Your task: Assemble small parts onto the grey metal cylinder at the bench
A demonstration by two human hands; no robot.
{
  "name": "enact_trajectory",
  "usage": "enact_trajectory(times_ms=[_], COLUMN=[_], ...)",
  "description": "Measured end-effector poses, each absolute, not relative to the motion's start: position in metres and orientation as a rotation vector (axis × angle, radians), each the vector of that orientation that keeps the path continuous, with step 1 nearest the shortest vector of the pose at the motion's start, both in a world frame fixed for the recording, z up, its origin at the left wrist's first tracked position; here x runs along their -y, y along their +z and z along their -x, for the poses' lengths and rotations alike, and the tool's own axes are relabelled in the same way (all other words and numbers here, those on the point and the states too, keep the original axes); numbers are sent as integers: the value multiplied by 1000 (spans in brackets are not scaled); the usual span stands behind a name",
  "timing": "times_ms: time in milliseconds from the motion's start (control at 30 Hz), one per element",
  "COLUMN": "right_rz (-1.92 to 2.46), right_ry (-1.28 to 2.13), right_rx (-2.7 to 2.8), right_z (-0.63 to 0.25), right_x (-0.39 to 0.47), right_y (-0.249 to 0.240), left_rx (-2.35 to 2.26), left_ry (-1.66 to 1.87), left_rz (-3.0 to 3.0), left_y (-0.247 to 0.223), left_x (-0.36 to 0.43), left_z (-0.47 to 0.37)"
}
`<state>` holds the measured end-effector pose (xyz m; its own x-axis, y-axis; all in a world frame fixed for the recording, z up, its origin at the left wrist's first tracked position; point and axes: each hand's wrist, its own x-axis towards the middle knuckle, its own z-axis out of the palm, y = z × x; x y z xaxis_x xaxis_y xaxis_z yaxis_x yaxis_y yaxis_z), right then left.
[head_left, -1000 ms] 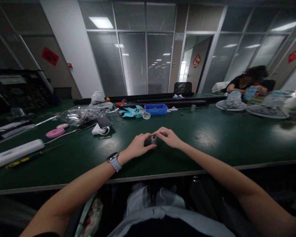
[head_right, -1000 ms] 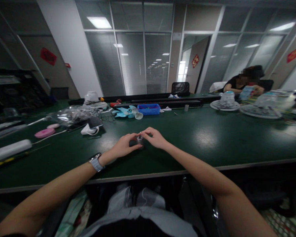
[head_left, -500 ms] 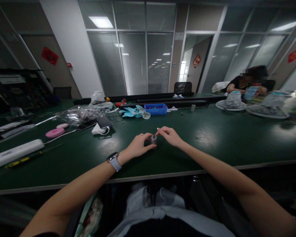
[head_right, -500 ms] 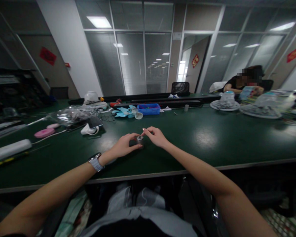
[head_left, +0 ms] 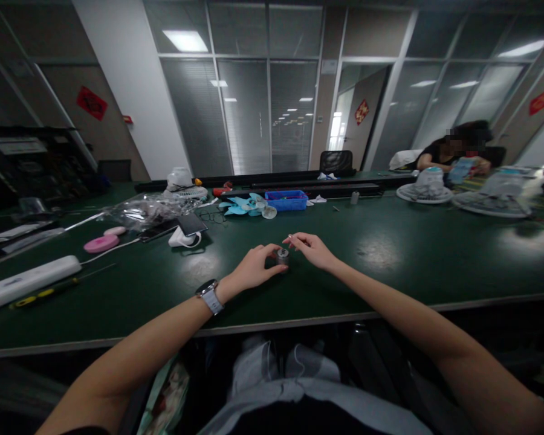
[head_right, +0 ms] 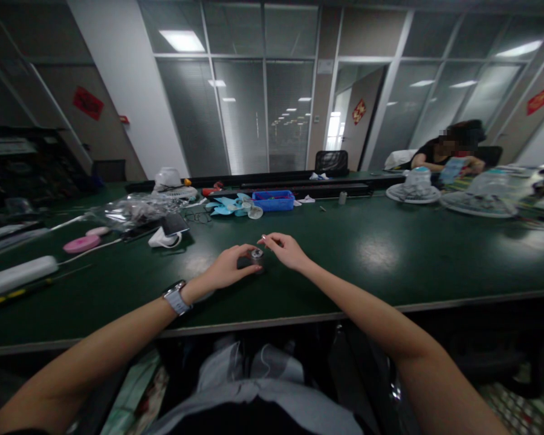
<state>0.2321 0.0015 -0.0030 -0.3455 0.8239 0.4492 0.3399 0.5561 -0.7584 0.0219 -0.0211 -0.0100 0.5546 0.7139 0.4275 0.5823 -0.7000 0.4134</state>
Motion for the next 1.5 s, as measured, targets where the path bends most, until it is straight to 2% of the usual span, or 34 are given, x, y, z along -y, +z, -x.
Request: enact_trajectory(times_ms=[833,1067,1233,1500], right_rz=[858,1045,1324,1315], right_ry=[462,402,485,625], right_rx=[2039,2020,2264,2382], right_z=[-228,-238,-244,-250], right_x=[7,-3,-10,-13], right_y=[-1,-1,-7,-7], left_rx=[-1086,-1132,-1215,-1279], left_ry=[851,868,870,885], left_rz=[-2573,-2588,-2596,-2576], left_y=[-9,-8,-9,-11], left_x=[22,23,23,21], left_z=[-22,-23,-22,-21])
